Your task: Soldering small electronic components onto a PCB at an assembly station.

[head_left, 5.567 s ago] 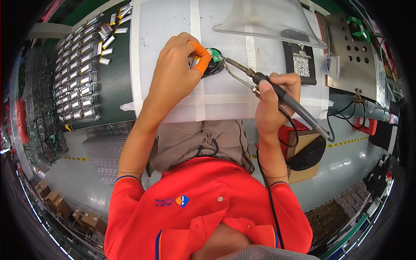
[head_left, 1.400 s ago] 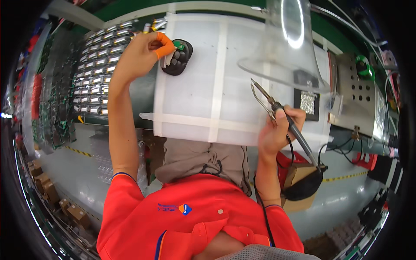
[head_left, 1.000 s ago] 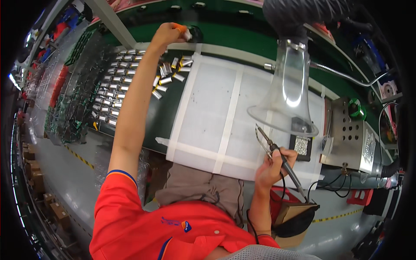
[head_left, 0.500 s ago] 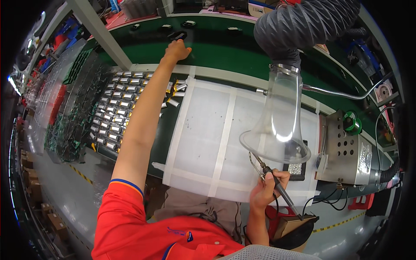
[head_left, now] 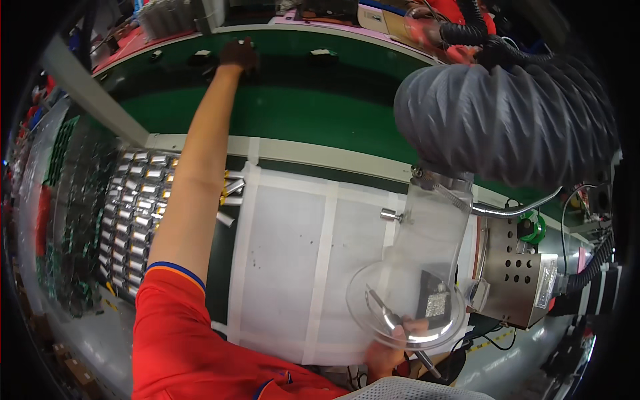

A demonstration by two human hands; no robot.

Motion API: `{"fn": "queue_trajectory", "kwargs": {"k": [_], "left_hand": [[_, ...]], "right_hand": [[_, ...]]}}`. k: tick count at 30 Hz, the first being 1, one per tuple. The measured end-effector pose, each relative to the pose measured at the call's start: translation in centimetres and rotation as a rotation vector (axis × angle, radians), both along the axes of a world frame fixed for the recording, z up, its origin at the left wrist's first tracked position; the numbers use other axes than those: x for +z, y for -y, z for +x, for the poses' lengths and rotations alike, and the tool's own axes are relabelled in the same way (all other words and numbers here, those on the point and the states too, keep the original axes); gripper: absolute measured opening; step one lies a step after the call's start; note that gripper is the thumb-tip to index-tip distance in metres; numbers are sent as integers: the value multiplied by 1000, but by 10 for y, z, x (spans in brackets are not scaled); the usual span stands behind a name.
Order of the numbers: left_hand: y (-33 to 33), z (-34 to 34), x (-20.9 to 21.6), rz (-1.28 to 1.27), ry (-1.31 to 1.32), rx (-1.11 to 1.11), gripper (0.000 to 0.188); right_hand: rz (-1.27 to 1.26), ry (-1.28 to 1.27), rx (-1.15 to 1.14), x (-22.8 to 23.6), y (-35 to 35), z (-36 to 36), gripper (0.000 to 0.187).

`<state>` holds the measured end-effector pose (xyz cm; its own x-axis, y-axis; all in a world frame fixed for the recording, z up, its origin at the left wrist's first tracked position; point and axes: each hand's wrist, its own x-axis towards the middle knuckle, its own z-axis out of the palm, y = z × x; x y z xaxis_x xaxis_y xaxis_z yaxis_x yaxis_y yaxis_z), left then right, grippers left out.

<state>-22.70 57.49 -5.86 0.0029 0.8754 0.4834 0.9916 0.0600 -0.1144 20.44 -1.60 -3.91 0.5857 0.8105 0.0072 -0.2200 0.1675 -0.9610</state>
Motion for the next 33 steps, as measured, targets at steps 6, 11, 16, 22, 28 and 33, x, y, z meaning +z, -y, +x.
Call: {"fn": "queue_trajectory", "kwargs": {"k": [6,11,16,22,28,33], "left_hand": [[3,40,14,-121,-92,45,31],[14,52,37,-366,69,-72,41],[121,112,57,-489,126,-340,41],[349,106,143,-285,244,-1136,38],[507,179,106,-726,809,-924,51],[522,196,69,-450,682,-893,37]], "right_hand": [[-81,122,-51,16,-15,-5,33],[10,36,-73,-8,6,6,25],[44,-75,-20,2,1,0,25],[160,-47,-26,9,-7,-3,13],[183,-64,-66,15,-10,-5,12],[200,-41,-15,16,-8,-4,13]]}}
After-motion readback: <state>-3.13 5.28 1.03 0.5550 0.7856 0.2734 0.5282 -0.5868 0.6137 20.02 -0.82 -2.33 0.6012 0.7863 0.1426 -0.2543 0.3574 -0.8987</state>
